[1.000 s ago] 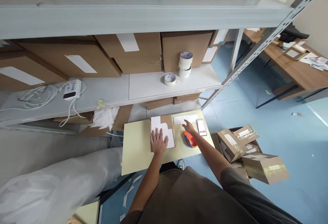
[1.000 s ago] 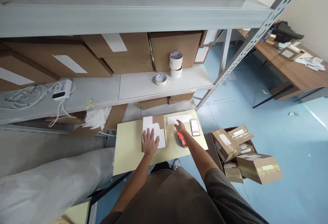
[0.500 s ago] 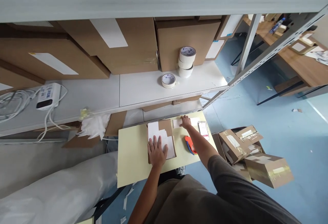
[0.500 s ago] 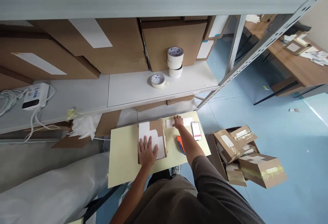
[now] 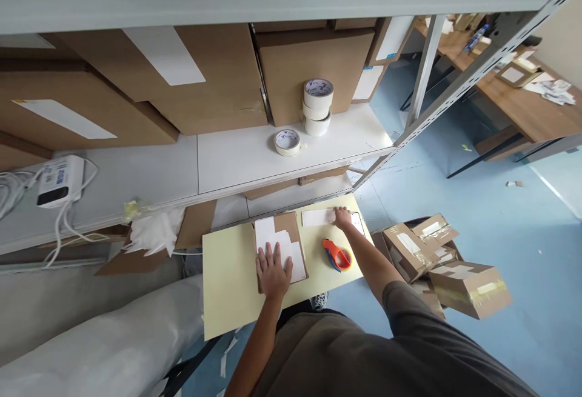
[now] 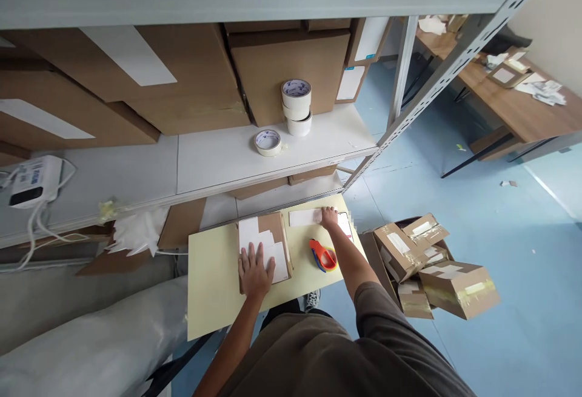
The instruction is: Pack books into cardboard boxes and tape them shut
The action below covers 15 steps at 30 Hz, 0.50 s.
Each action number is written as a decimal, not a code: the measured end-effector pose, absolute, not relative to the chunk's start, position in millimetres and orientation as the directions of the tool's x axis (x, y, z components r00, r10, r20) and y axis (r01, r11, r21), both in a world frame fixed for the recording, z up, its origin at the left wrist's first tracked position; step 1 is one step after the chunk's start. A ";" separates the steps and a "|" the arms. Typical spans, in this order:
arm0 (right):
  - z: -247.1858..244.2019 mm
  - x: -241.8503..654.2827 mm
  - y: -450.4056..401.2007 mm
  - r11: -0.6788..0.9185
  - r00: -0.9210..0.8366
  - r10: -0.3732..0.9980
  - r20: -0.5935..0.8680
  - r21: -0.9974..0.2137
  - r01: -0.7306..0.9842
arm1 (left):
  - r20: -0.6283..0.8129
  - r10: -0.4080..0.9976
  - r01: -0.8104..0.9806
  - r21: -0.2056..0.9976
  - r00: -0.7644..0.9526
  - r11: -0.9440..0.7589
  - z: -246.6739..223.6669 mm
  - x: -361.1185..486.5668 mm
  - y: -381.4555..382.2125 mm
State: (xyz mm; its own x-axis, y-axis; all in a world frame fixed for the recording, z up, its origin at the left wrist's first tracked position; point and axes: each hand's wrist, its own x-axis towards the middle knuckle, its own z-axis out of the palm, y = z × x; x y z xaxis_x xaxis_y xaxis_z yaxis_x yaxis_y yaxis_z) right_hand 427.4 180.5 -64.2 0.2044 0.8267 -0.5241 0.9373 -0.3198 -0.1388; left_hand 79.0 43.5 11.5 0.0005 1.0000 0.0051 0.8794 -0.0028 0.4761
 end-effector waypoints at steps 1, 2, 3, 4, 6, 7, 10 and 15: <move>-64.0 429.7 183.8 -0.304 0.185 0.829 -0.528 -0.147 0.941 | 0.003 1.000 0.881 0.473 -0.002 0.001 12.6 79.0 43.7; -63.6 431.0 187.5 -0.293 0.170 0.830 -0.530 -0.155 0.944 | 0.003 1.000 0.882 0.472 -0.003 0.002 13.5 78.9 43.8; -63.1 431.4 191.1 -0.286 0.160 0.834 -0.528 -0.165 0.944 | 0.005 1.000 0.881 0.473 -0.002 0.000 14.2 78.9 43.8; -62.5 431.3 194.4 -0.278 0.151 0.837 -0.526 -0.171 0.945 | 0.009 1.000 0.878 0.478 0.000 -0.005 14.7 78.8 43.8; -60.9 430.0 199.9 -0.266 0.138 0.839 -0.525 -0.176 0.948 | 0.022 1.000 0.869 0.495 0.007 -0.017 15.1 78.5 43.5; -60.0 429.1 201.9 -0.264 0.136 0.838 -0.528 -0.174 0.949 | 0.027 1.000 0.865 0.502 0.008 -0.021 15.1 78.2 43.3; -57.1 426.8 205.9 -0.262 0.139 0.832 -0.537 -0.159 0.952 | 0.031 1.000 0.863 0.504 0.002 -0.017 14.2 77.4 42.7; -49.1 423.1 208.0 -0.239 0.125 0.842 -0.525 -0.155 0.959 | 0.022 1.000 0.867 0.497 0.005 -0.015 12.5 76.5 42.5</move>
